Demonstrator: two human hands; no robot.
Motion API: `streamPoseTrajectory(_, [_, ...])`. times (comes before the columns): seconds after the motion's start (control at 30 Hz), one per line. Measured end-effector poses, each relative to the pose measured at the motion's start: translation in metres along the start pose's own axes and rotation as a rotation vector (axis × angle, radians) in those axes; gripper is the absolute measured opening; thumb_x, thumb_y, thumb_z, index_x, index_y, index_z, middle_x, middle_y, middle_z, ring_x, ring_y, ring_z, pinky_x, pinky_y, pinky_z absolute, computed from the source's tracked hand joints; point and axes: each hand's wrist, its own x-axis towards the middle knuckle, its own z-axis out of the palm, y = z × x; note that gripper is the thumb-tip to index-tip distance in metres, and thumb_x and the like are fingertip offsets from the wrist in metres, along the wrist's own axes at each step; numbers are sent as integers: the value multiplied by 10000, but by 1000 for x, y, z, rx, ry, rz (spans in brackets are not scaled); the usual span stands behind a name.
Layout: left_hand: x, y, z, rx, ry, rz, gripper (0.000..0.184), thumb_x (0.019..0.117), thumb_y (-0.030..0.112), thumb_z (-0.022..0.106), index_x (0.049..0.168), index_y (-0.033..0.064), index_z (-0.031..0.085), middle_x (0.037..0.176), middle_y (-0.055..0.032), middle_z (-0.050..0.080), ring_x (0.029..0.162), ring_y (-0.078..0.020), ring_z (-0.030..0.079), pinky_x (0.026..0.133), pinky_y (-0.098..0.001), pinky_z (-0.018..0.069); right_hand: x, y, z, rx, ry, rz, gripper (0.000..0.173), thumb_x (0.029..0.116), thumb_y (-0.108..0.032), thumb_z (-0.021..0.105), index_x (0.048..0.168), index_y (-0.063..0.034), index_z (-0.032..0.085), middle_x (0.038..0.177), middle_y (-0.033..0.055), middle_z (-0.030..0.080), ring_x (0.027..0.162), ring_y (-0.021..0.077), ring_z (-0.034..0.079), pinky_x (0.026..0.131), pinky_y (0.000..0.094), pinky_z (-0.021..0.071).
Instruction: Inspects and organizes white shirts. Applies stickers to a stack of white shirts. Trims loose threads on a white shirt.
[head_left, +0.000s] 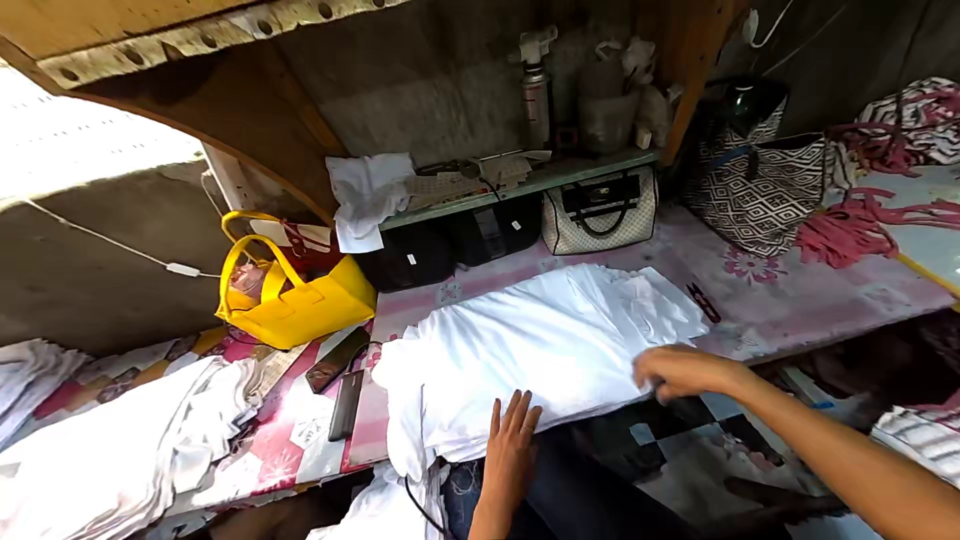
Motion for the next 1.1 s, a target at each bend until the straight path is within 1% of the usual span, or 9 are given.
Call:
streamPoseTrajectory(0.07, [-8, 0, 1, -26, 0, 4, 472, 814, 137, 801, 1270, 48, 715, 1422, -142, 628, 1378, -368, 540, 1159, -674, 322, 8, -7, -29, 134, -15, -3, 232, 968, -99, 687, 1179, -31, 754, 1134, 213, 726, 1082, 394, 681, 1002, 614, 485])
streamPoseTrajectory(0.17, [-9, 2, -1, -129, -15, -48, 390, 885, 185, 745, 1254, 61, 729, 1380, -110, 664, 1374, -338, 550, 1179, -659, 304, 47, -37, -109, 452, 397, -42, 274, 1039, -40, 522, 1247, 55, 674, 1258, 204, 685, 1152, 281, 665, 1044, 440, 503])
streamPoseTrajectory(0.3, [-3, 7, -12, -251, 10, -132, 307, 940, 137, 677, 1222, 33, 739, 1312, -124, 701, 1342, -338, 581, 1188, -630, 317, 165, -50, -213, 979, 663, -143, 385, 1041, -25, 481, 1424, 0, 507, 1370, 171, 577, 1093, 202, 670, 955, 351, 565])
streamPoseTrajectory(0.37, [-8, 8, -14, -296, 28, -155, 290, 942, 117, 667, 1205, 20, 743, 1305, -136, 702, 1336, -350, 584, 1184, -632, 319, 221, -54, -259, 847, 729, 7, 586, 989, 53, 486, 1550, -109, 434, 1425, 203, 527, 1091, 250, 641, 912, 386, 552])
streamPoseTrajectory(0.43, [-17, 5, -13, -343, 69, -159, 267, 935, 83, 670, 1177, 1, 748, 1307, -151, 698, 1336, -356, 583, 1184, -614, 334, 255, -58, -287, 465, 738, 215, 609, 975, 51, 508, 1559, -113, 450, 1521, 229, 487, 1361, 361, 519, 1095, 536, 449])
streamPoseTrajectory(0.53, [-31, -6, -9, -412, 139, -157, 256, 908, 16, 663, 1145, -16, 753, 1308, -162, 696, 1338, -360, 581, 1185, -557, 371, 273, -70, -292, -41, 706, 406, 359, 965, -30, 609, 1318, 35, 629, 1402, 310, 549, 1322, 498, 511, 1025, 664, 444])
streamPoseTrajectory(0.67, [-35, -11, -4, -467, 188, -162, 242, 888, -39, 651, 1104, -32, 760, 1295, -171, 699, 1335, -361, 583, 1179, -545, 386, 276, -90, -287, -344, 698, 381, 283, 955, 48, 601, 1222, 137, 627, 1381, 340, 541, 1274, 523, 529, 1004, 671, 436])
streamPoseTrajectory(0.93, [-33, -15, 5, -476, 252, -126, 225, 884, -67, 627, 1061, -46, 764, 1247, -197, 715, 1293, -389, 611, 1156, -562, 404, 331, -100, -303, 46, 668, 320, 606, 990, -326, 665, 1435, 57, 514, 1455, 288, 518, 1384, 442, 474, 1110, 621, 396])
streamPoseTrajectory(1.1, [-36, -9, 10, -464, 292, -144, 237, 879, -91, 613, 1063, -58, 758, 1244, -218, 710, 1286, -418, 608, 1153, -583, 398, 357, -96, -288, 48, 704, 338, 418, 1024, -228, 601, 1291, 94, 611, 1416, 288, 547, 1369, 434, 492, 1092, 594, 426])
